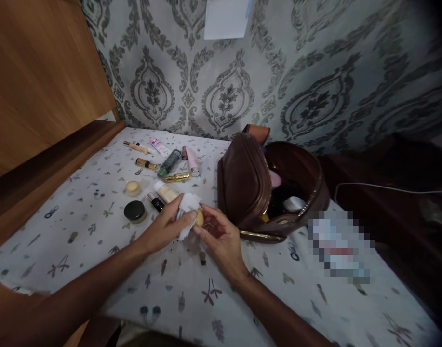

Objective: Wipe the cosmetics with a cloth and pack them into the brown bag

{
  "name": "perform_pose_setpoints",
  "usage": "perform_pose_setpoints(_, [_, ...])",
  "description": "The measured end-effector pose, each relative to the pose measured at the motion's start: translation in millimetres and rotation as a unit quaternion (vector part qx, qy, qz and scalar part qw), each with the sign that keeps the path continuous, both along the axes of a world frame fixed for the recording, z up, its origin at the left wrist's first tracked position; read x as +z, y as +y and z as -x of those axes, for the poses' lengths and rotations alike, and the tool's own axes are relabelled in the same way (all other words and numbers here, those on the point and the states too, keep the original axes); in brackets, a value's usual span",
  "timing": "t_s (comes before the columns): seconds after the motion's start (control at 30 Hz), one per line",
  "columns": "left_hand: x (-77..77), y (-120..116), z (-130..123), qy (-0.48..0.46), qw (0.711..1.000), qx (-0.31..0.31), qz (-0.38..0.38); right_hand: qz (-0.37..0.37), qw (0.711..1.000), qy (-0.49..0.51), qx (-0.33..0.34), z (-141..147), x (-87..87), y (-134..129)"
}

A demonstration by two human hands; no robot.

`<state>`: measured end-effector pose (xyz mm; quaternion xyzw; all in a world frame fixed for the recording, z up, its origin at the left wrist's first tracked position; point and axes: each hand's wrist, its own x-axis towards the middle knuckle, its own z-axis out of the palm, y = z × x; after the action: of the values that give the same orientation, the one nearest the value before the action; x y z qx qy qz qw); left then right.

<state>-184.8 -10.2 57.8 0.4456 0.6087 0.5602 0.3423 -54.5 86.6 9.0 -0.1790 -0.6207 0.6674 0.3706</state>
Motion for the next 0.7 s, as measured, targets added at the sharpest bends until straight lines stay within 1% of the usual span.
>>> perform_pose_setpoints(0.07, [-0.1,0.7,-1.0,0.001,1.0,0.012,-0.005,0.022,1.0,-0.01,-0.01,0.1,-2.0,-1.4])
perform_pose_setpoints(0.13, [-0.3,2.3,-1.6,-0.006,0.999,0.043,-0.003,0.034,0.999,-0.022,-0.017,0.1,-4.5,-3.8])
perform_pose_setpoints(0.23, [-0.7,4.6,-2.0,-0.018,0.996,0.083,0.002,0.016,0.999,-0.047,-0.014,-0.2,-7.4,-6.3])
perform_pose_setpoints(0.3, [-0.9,5.1,-2.4,-0.026,0.995,0.095,0.003,-0.005,0.998,-0.059,-0.002,-0.6,-7.4,-6.3])
perform_pose_setpoints(0.4, [-1.4,4.0,-3.4,-0.04,0.996,0.077,-0.003,-0.03,0.998,-0.062,0.002,-1.3,-4.0,-3.8])
perform_pose_setpoints(0.5, [-2.3,2.4,-3.5,-0.033,0.999,0.025,0.008,-0.067,0.996,-0.052,-0.023,-2.1,0.6,-0.6])
perform_pose_setpoints(0.57, [-2.9,2.0,-2.8,-0.022,1.0,0.007,0.016,-0.095,0.994,-0.045,-0.037,-2.6,2.8,0.6])
perform_pose_setpoints(0.7, [-3.2,3.7,-1.2,-0.029,0.999,0.032,0.001,-0.114,0.992,-0.051,-0.031,-3.6,4.4,-1.1])
